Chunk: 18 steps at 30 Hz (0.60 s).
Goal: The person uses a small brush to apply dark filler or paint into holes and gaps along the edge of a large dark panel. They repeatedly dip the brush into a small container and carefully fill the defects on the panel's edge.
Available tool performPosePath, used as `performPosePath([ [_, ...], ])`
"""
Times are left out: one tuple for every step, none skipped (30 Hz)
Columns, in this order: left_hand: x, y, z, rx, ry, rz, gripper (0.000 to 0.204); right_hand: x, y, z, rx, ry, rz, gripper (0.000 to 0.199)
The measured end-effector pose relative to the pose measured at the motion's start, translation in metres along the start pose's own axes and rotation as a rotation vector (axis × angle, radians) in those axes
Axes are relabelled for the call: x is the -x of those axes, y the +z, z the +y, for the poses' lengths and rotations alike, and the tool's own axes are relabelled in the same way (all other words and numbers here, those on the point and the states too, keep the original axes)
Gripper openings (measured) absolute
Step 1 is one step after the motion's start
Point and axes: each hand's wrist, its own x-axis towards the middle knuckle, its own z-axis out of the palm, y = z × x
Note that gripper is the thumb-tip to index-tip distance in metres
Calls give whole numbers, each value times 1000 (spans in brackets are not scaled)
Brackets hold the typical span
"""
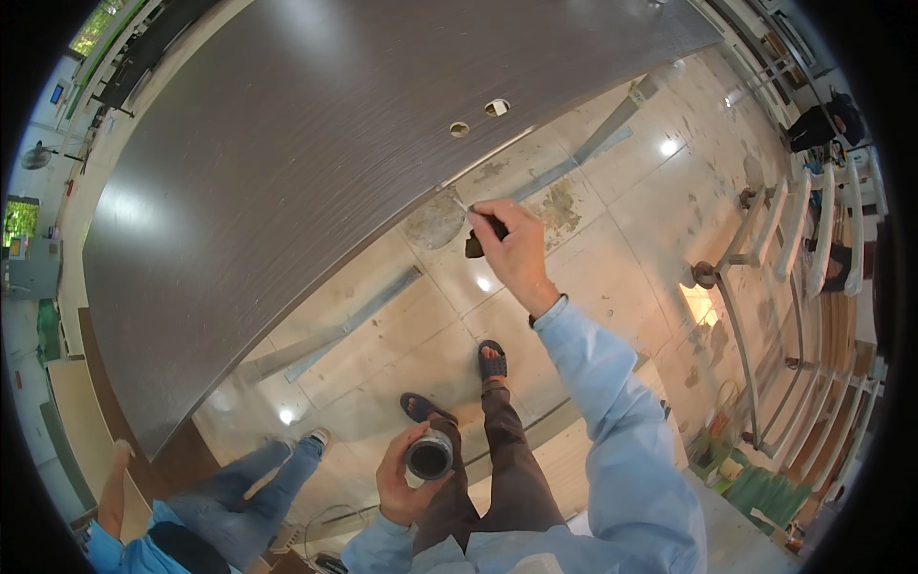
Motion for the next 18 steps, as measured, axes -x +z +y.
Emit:
performPosePath([
  [0, 0, 0, -15, 20, 6, 78, 2, 3, 1, -13, -40, -110, 11],
  [1, 0, -1, -3, 30, 18, 79, 7, 9, 2, -34, 60, 41, 11],
  [1, 0, -1, 34, 42, 28, 80, 6, 10, 5, -52, 137, 105, 11],
  [2, -1, -1, 2, 45, 35, 81, 7, 11, 7, -96, 149, 199, 11],
  [2, -3, -1, -7, 50, 38, 81, 10, 19, 6, -145, 231, 273, 10],
  [2, -4, -2, 18, 48, 43, 82, 8, 21, 7, -102, 221, 182, 10],
  [2, -5, -2, -19, 35, 41, 82, 18, 31, 1, -70, 165, 121, 9],
  [2, -6, -3, -24, 14, 37, 82, 25, 38, -4, -41, 93, 92, 9],
  [2, -7, -3, 7, -3, 36, 82, 35, 47, -12, -123, 61, -23, 9],
  [2, -7, -4, -23, 12, 38, 82, 40, 52, -17, -116, 53, -24, 9],
  [3, -8, -5, -18, 29, 43, 82, 41, 53, -20, -113, 33, -38, 9],
  [3, -10, -5, -16, 44, 49, 82, 45, 58, -25, -110, -14, -113, 9],
  [4, -12, -5, -2, 56, 56, 82, 40, 52, -23, -117, 53, -106, 10],
  [6, -15, -5, 13, 67, 66, 81, 40, 51, -23, -115, 113, 55, 10],
  [8, -17, -6, 31, 80, 77, 81, 37, 48, -22, -102, 179, 166, 10],
  [10, -20, -6, 19, 60, 86, 81, 34, 45, -19, -111, 222, 143, 10],
  [12, -23, -7, 9, 41, 94, 81, 37, 47, -20, -115, 277, 149, 9],
  [14, -25, -8, 0, 22, 101, 81, 35, 44, -19, -131, 284, 200, 8],
])
